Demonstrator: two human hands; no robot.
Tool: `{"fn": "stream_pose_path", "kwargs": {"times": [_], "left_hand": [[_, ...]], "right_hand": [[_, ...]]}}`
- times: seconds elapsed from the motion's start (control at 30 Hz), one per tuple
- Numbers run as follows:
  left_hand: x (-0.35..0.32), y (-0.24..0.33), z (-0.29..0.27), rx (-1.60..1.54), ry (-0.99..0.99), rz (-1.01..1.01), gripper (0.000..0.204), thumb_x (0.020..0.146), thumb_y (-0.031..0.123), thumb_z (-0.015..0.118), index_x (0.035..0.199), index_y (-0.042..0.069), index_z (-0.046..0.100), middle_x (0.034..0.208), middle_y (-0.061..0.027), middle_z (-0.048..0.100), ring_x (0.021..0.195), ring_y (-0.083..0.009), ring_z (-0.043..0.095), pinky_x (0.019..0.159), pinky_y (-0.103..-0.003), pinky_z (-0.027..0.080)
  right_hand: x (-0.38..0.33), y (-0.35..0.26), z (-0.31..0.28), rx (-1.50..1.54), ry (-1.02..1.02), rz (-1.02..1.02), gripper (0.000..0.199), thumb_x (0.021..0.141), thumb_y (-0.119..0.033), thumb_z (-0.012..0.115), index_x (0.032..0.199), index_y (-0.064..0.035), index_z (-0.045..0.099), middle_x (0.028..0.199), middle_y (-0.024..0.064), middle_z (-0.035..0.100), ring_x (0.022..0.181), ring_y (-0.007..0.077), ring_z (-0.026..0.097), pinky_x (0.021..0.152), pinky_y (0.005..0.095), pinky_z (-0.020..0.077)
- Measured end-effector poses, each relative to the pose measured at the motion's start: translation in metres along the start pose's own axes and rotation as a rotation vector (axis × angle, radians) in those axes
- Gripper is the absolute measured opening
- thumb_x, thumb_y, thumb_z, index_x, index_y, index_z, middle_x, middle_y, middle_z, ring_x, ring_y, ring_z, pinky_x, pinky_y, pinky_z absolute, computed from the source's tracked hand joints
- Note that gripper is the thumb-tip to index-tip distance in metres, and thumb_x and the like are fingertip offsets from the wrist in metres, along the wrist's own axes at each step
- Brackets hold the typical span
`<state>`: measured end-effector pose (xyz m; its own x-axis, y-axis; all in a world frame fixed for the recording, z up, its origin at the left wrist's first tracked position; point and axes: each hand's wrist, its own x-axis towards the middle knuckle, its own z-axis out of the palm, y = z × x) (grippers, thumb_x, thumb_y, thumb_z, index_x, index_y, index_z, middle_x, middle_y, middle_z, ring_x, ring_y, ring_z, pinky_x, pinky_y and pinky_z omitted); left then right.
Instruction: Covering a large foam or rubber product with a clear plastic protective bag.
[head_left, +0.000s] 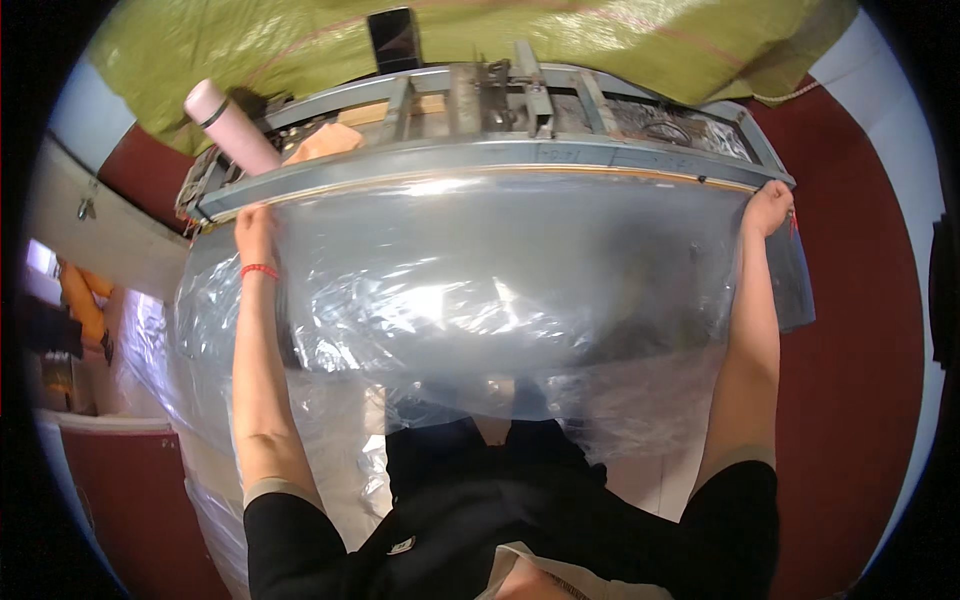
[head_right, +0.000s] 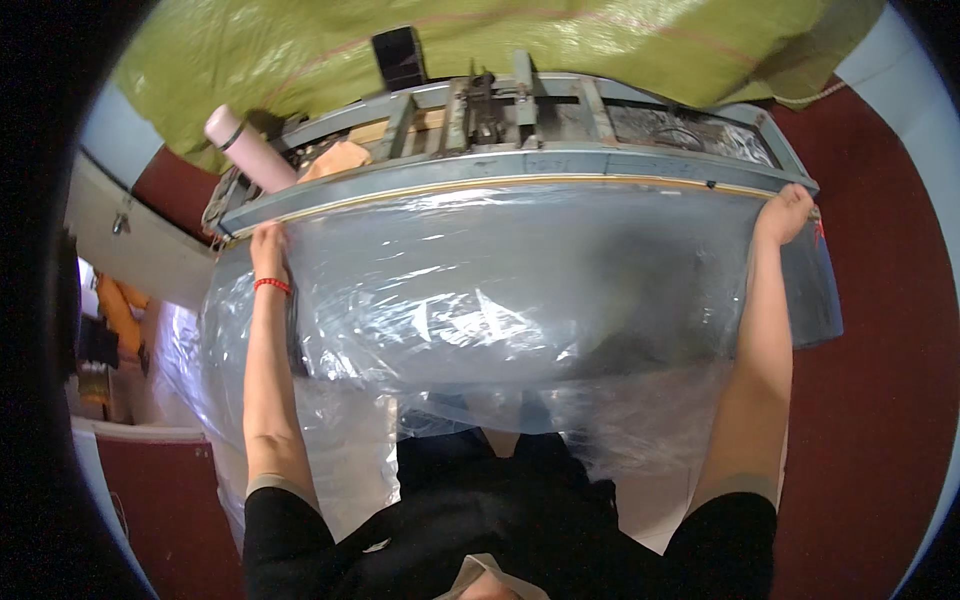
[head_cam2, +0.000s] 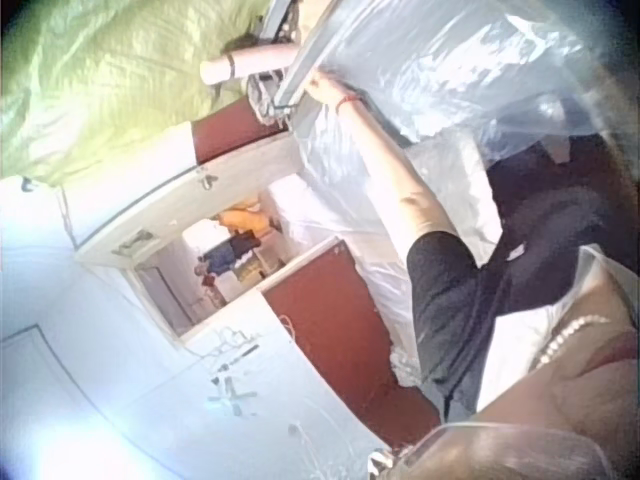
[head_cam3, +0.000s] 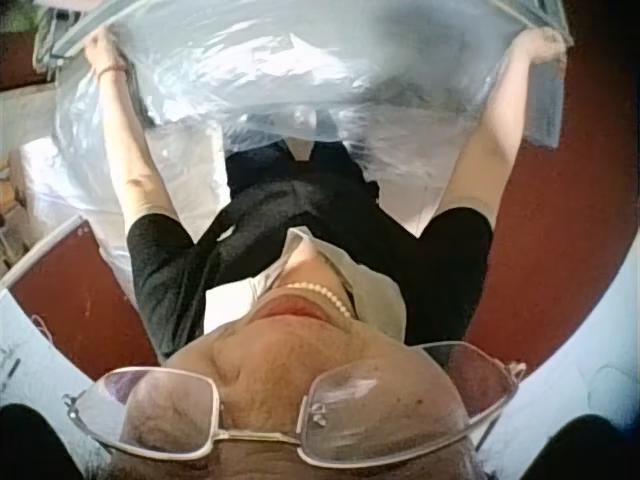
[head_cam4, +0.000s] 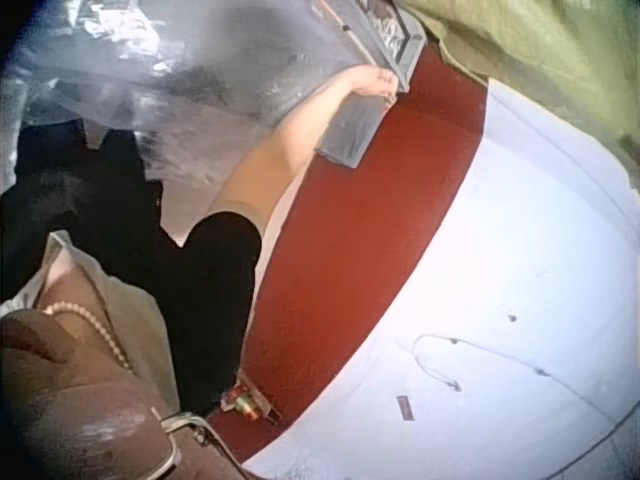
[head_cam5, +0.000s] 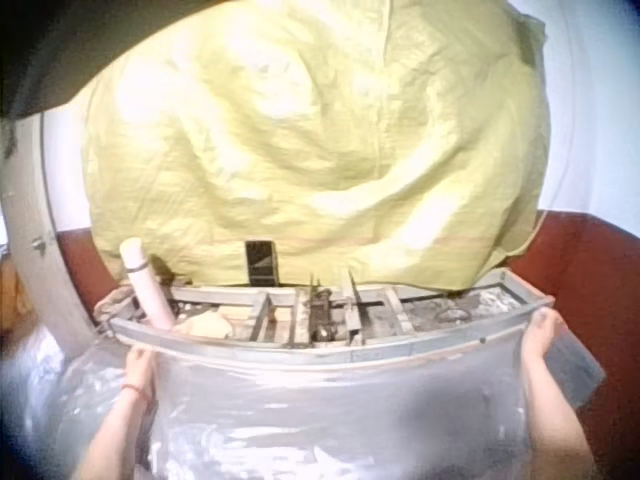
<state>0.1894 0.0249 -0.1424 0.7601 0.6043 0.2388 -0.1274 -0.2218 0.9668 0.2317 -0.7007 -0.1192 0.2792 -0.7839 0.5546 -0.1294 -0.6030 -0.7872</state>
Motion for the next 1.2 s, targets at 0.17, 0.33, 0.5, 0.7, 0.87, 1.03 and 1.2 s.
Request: {"fn": "stream_pose_path", "kwargs": {"times": [0.17, 0.33, 0.5, 0.7, 0.87, 1.03, 1.2], "left_hand": [[-0.051, 0.054, -0.031, -0.194, -0.174, 0.243, 0.006, 0.082, 0.002, 0.05, 0.084, 0.008, 0.048, 0.071, 0.0037, 0.046, 0.06, -0.0039, 0.044, 0.054, -0.018, 0.038], [-0.064, 0.06, -0.099, 0.125, 0.151, 0.377, 0.008, 0.08, 0.005, 0.051, 0.087, 0.006, 0.052, 0.079, -0.0025, 0.05, 0.079, -0.0133, 0.05, 0.073, -0.026, 0.041], [-0.088, 0.019, -0.099, 0.377, 0.062, 0.395, 0.009, 0.079, 0.013, 0.051, 0.085, 0.006, 0.052, 0.083, -0.0118, 0.054, 0.08, -0.0259, 0.055, 0.071, -0.034, 0.044], [-0.102, 0.022, -0.088, 0.572, -0.056, 0.286, 0.012, 0.075, 0.013, 0.05, 0.085, 0.007, 0.053, 0.069, -0.0122, 0.058, 0.068, -0.0295, 0.057, 0.062, -0.036, 0.045], [-0.104, 0.017, -0.091, 0.614, -0.05, 0.274, 0.013, 0.074, 0.014, 0.049, 0.085, 0.007, 0.054, 0.07, -0.0112, 0.059, 0.069, -0.0289, 0.058, 0.062, -0.037, 0.045], [-0.105, 0.017, -0.086, 0.587, -0.044, 0.278, 0.013, 0.074, 0.013, 0.05, 0.083, 0.007, 0.055, 0.07, -0.011, 0.06, 0.067, -0.0285, 0.058, 0.062, -0.037, 0.045], [-0.109, 0.023, -0.09, 0.601, -0.054, 0.263, 0.013, 0.074, 0.014, 0.05, 0.083, 0.007, 0.055, 0.07, -0.0116, 0.06, 0.067, -0.0289, 0.058, 0.061, -0.037, 0.045]], "right_hand": [[-0.115, -0.162, -0.021, 0.364, -0.451, -0.644, 0.021, 0.078, -0.016, 0.059, 0.095, -0.0035, 0.053, 0.095, 0.0119, 0.055, 0.092, 0.027, 0.05, 0.084, 0.0356, 0.0374], [-0.239, -0.233, -0.036, 0.35, -1.041, -0.953, 0.017, 0.081, -0.018, 0.055, 0.08, -0.0017, 0.052, 0.074, 0.0125, 0.051, 0.07, 0.0218, 0.05, 0.064, 0.0307, 0.0397], [-0.264, -0.186, -0.027, 0.41, -1.402, -0.731, 0.018, 0.08, -0.009, 0.054, 0.067, 0.0004, 0.047, 0.056, 0.0055, 0.038, 0.054, 0.0095, 0.036, 0.05, 0.0264, 0.033], [-0.244, -0.135, 0.003, 0.555, -1.33, -0.551, 0.019, 0.082, -0.006, 0.053, 0.066, -0.0008, 0.044, 0.062, -0.0026, 0.037, 0.059, 0.006, 0.033, 0.053, 0.0204, 0.0302], [-0.247, -0.14, 0.003, 0.573, -1.333, -0.535, 0.019, 0.083, -0.007, 0.053, 0.067, -0.0012, 0.044, 0.063, -0.0031, 0.036, 0.058, 0.006, 0.032, 0.053, 0.0205, 0.0294], [-0.239, -0.141, -0.003, 0.525, -1.359, -0.516, 0.019, 0.084, -0.008, 0.053, 0.067, -0.0017, 0.045, 0.063, -0.004, 0.036, 0.058, 0.0056, 0.031, 0.052, 0.0201, 0.0283], [-0.245, -0.137, -0.004, 0.574, -1.369, -0.479, 0.02, 0.084, -0.008, 0.053, 0.067, -0.002, 0.045, 0.063, -0.0043, 0.036, 0.058, 0.0053, 0.031, 0.052, 0.0199, 0.0272]]}}
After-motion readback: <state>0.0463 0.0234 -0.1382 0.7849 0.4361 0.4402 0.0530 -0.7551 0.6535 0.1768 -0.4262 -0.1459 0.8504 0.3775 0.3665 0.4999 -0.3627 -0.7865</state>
